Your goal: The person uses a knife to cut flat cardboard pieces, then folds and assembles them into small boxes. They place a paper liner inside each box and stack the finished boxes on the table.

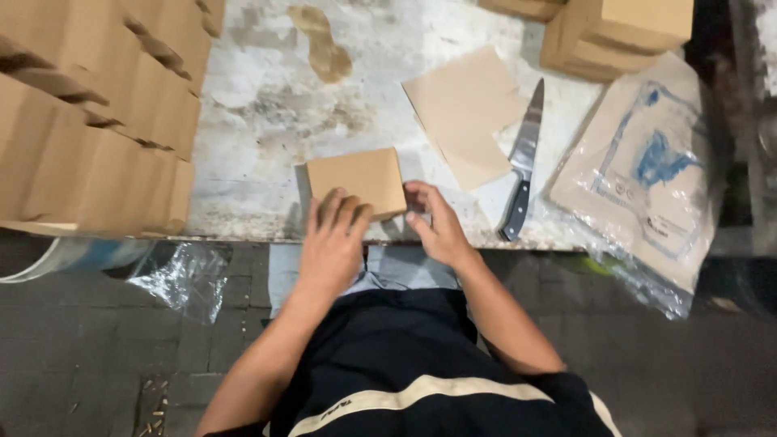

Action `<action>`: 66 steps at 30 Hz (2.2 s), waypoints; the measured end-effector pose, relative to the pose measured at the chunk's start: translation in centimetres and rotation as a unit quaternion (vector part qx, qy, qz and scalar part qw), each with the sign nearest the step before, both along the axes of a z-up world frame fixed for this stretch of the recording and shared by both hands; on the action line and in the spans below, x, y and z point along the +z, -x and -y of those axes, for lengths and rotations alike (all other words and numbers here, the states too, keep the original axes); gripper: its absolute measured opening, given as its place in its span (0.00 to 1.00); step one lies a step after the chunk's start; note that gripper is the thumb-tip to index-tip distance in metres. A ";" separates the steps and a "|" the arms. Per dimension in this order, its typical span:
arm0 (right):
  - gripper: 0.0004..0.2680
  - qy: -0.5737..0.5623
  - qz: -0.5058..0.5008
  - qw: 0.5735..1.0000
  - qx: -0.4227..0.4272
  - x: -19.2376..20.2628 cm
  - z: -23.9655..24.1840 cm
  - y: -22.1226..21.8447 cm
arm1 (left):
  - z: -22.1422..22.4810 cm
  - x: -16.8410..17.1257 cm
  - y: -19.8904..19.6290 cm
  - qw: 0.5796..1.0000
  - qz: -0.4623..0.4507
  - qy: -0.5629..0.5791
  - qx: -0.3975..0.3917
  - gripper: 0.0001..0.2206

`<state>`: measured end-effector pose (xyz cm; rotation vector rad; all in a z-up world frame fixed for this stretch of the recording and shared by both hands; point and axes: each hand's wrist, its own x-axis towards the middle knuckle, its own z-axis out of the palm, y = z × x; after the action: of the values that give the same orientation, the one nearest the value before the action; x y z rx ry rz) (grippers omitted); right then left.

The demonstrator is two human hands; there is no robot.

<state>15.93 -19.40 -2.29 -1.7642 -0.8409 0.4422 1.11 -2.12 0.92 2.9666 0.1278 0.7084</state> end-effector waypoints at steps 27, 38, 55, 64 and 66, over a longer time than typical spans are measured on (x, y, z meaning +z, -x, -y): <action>0.05 0.090 0.401 0.909 -0.067 1.2 0.7 0.4 | -26.8 -5.1 -32.5 0.985 0.150 -0.038 -0.072 0.07; 0.05 0.115 0.364 0.916 -0.123 1.4 -1.7 -0.6 | -37.9 -6.7 -44.7 0.967 0.190 -0.157 0.066 0.07; 0.06 0.101 0.334 0.935 -0.059 2.4 0.1 -2.3 | -19.8 3.3 -46.4 0.967 0.193 -0.133 -0.101 0.06; 0.06 0.070 0.339 0.935 -0.075 2.5 2.0 -2.3 | 8.5 8.5 -47.5 0.944 -0.055 -0.026 -0.324 0.40; 0.05 0.061 0.349 0.931 -0.084 1.7 2.5 -1.7 | 11.0 9.6 -48.1 0.948 -0.202 0.043 -0.242 0.39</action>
<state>17.65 -21.95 -0.59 -2.1215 -1.1502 -0.2832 49.20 -13.10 10.48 2.8320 -0.5129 0.0330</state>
